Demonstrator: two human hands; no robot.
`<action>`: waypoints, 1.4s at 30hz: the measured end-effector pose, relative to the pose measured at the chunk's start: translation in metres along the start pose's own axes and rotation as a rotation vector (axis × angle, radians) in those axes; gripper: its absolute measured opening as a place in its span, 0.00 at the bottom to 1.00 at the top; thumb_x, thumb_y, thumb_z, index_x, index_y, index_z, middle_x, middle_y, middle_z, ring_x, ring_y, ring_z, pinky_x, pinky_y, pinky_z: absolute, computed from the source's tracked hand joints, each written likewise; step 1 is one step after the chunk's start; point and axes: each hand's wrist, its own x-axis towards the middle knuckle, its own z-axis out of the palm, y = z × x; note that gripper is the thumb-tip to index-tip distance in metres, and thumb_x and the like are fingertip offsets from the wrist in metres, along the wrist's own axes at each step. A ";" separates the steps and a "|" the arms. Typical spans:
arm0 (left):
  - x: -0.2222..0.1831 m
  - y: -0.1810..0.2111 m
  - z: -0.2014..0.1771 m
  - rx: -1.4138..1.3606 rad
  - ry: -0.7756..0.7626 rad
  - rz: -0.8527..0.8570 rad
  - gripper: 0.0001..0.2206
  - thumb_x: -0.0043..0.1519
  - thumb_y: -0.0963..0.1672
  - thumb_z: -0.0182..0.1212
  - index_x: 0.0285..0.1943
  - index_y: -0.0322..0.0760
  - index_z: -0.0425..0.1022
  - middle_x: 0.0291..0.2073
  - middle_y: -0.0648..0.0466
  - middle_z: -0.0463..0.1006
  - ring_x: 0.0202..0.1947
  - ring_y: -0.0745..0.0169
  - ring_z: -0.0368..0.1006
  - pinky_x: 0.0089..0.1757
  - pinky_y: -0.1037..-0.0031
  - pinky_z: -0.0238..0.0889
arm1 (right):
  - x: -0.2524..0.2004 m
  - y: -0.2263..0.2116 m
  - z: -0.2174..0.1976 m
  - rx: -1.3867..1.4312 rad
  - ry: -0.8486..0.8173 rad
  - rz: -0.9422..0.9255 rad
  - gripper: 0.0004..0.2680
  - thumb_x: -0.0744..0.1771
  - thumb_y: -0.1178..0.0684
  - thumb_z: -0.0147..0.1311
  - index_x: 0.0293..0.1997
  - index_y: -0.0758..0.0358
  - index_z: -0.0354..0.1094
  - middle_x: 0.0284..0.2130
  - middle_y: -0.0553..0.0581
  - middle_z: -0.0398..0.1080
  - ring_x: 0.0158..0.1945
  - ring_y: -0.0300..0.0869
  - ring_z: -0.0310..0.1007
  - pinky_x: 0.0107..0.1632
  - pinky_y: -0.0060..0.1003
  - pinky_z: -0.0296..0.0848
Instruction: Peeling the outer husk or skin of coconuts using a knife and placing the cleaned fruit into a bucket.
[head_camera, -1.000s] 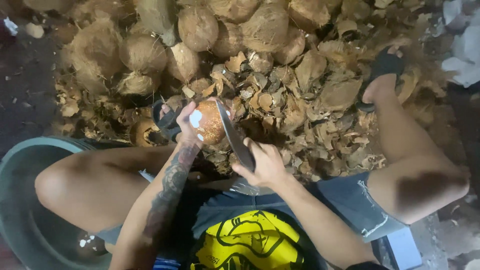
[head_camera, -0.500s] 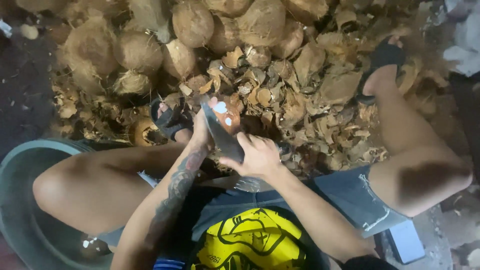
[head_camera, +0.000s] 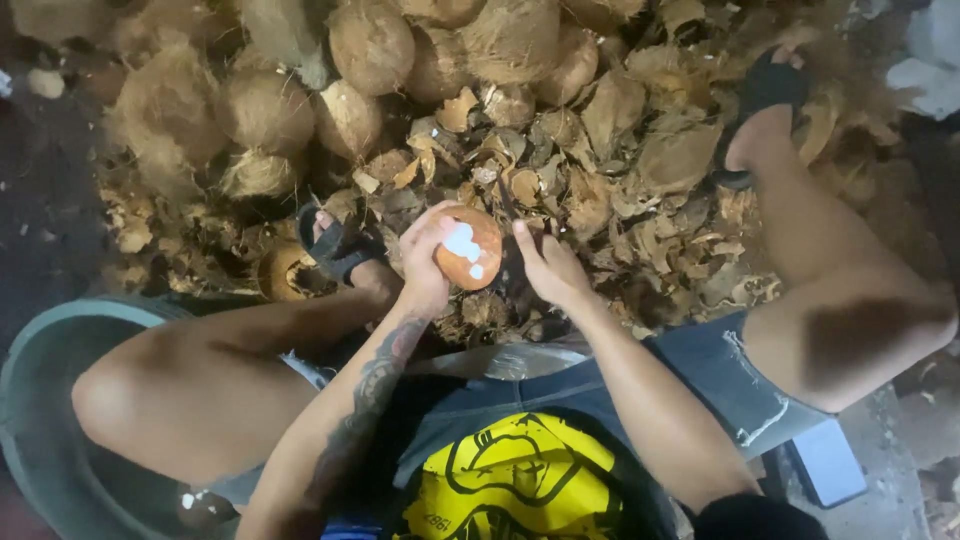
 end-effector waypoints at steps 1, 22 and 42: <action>0.001 0.004 0.003 -0.075 -0.034 -0.026 0.20 0.54 0.50 0.67 0.52 0.35 0.84 0.44 0.42 0.82 0.48 0.50 0.78 0.50 0.62 0.74 | -0.013 -0.008 -0.008 0.020 0.030 -0.082 0.32 0.70 0.24 0.31 0.51 0.67 0.76 0.44 0.75 0.77 0.58 0.65 0.75 0.58 0.61 0.71; 0.060 -0.057 -0.039 0.008 0.210 -0.223 0.14 0.50 0.49 0.75 0.42 0.43 0.87 0.27 0.49 0.81 0.26 0.56 0.80 0.24 0.69 0.75 | -0.002 -0.012 0.031 -0.366 0.107 -0.326 0.24 0.67 0.25 0.46 0.48 0.58 0.71 0.35 0.67 0.79 0.44 0.60 0.82 0.45 0.55 0.79; 0.056 -0.031 -0.060 -0.347 0.068 -0.513 0.29 0.54 0.61 0.68 0.54 0.41 0.79 0.46 0.44 0.84 0.43 0.42 0.81 0.45 0.48 0.77 | 0.009 0.014 0.012 0.075 0.268 -0.902 0.19 0.72 0.53 0.48 0.70 0.76 0.56 0.56 0.81 0.71 0.57 0.69 0.74 0.59 0.64 0.72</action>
